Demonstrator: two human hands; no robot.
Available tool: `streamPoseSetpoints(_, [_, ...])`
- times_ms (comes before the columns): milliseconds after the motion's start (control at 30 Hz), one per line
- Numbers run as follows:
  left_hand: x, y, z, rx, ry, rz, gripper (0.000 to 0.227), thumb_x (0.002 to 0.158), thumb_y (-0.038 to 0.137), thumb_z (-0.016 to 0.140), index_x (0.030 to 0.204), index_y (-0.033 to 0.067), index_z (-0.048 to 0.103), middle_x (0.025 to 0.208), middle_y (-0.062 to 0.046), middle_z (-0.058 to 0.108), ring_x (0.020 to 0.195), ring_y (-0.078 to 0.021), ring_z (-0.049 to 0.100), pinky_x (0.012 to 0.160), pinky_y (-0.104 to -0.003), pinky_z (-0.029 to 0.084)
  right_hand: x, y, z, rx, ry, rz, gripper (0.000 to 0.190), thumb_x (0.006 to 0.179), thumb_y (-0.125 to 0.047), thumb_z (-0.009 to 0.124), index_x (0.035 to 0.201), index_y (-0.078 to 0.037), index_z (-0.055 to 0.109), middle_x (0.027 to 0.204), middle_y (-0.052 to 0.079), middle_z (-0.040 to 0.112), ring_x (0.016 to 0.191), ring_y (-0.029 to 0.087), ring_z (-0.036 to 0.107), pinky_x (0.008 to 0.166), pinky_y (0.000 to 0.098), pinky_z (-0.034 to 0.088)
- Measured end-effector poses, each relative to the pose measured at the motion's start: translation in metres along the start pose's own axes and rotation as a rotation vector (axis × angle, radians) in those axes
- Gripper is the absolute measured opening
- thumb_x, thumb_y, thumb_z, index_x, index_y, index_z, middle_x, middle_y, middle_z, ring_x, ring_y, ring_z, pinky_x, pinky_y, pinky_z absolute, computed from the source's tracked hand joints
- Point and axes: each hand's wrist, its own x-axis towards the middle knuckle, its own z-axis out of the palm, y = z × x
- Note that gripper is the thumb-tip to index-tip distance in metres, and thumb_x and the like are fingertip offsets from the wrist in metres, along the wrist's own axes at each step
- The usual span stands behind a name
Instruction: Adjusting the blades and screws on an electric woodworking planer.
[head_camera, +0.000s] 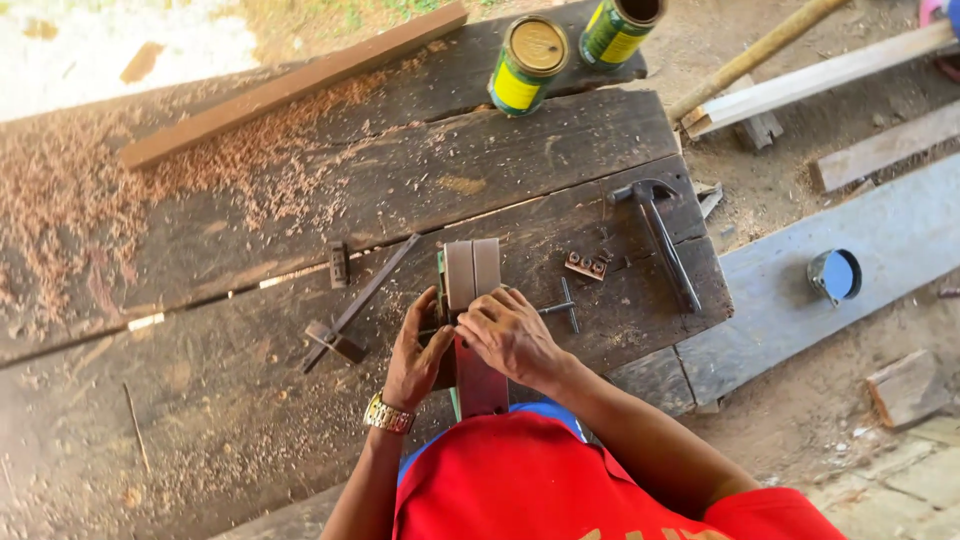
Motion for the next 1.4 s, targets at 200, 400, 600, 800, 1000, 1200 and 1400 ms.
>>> streamPoseSetpoints(200, [0.002, 0.016, -0.001, -0.005, -0.025, -0.045, 0.061, 0.098, 0.014, 0.062, 0.154, 0.003, 0.038, 0.143, -0.015, 0.06, 0.128, -0.0212, 0.06, 0.106, -0.035, 0.049, 0.004, 0.004, 0.004, -0.06, -0.017, -0.012, 0.018, 0.094, -0.025, 0.075, 0.089, -0.011, 0.066, 0.087, 0.004, 0.06, 0.086, 0.024, 0.059, 0.081, 0.0395, 0.045])
streamPoseSetpoints(400, [0.002, 0.012, -0.002, -0.13, -0.059, -0.064, 0.06, 0.1, 0.012, 0.058, 0.155, 0.0022, 0.037, 0.141, -0.016, 0.061, 0.126, -0.0216, 0.06, 0.104, -0.035, 0.05, 0.001, 0.018, 0.013, -0.09, 0.023, -0.09, 0.027, 0.096, -0.035, 0.071, 0.082, -0.014, 0.061, 0.082, 0.003, 0.053, 0.084, 0.023, 0.055, 0.079, 0.0396, 0.042])
streamPoseSetpoints(600, [-0.002, -0.028, -0.007, 0.028, 0.043, -0.021, 0.065, 0.1, 0.019, 0.057, 0.159, 0.0062, 0.033, 0.136, -0.017, 0.063, 0.121, -0.0245, 0.062, 0.099, -0.038, 0.051, -0.009, 0.029, 0.021, -0.025, 0.144, -0.142, 0.019, 0.102, -0.029, 0.066, 0.107, -0.014, 0.056, 0.096, 0.004, 0.054, 0.089, 0.022, 0.053, 0.086, 0.0408, 0.041])
streamPoseSetpoints(800, [0.0, -0.021, -0.005, 0.16, 0.093, -0.017, 0.067, 0.102, 0.031, 0.051, 0.161, 0.0061, 0.03, 0.145, -0.019, 0.055, 0.126, -0.0271, 0.058, 0.102, -0.04, 0.05, -0.011, 0.027, 0.031, 0.007, 0.162, -0.165, 0.025, 0.099, -0.024, 0.064, 0.121, -0.018, 0.055, 0.107, 0.003, 0.052, 0.098, 0.022, 0.054, 0.095, 0.0401, 0.042])
streamPoseSetpoints(1000, [0.0, -0.025, -0.009, 0.23, 0.115, 0.009, 0.062, 0.104, 0.029, 0.05, 0.158, 0.0023, 0.035, 0.15, -0.02, 0.053, 0.13, -0.0279, 0.056, 0.104, -0.04, 0.048, -0.008, 0.029, 0.038, -0.045, 0.127, -0.176, 0.019, 0.099, -0.028, 0.067, 0.113, -0.022, 0.055, 0.105, 0.001, 0.05, 0.099, 0.02, 0.053, 0.093, 0.0384, 0.042])
streamPoseSetpoints(1200, [0.001, -0.02, -0.009, 0.157, 0.135, -0.038, 0.062, 0.102, 0.026, 0.051, 0.158, 0.0026, 0.038, 0.146, -0.02, 0.057, 0.126, -0.0266, 0.059, 0.102, -0.039, 0.049, 0.004, 0.021, 0.021, 0.029, 0.154, -0.088, 0.026, 0.101, -0.038, 0.069, 0.102, -0.017, 0.054, 0.102, 0.003, 0.05, 0.095, 0.021, 0.052, 0.09, 0.039, 0.041])
streamPoseSetpoints(1400, [0.005, -0.022, -0.009, 0.238, 0.141, -0.026, 0.061, 0.103, 0.027, 0.05, 0.157, 0.0021, 0.037, 0.152, -0.02, 0.053, 0.132, -0.0277, 0.056, 0.105, -0.039, 0.046, 0.003, 0.029, 0.031, 0.019, 0.15, -0.125, 0.015, 0.098, -0.031, 0.067, 0.103, -0.021, 0.059, 0.102, 0.0, 0.051, 0.098, 0.019, 0.054, 0.092, 0.0372, 0.041])
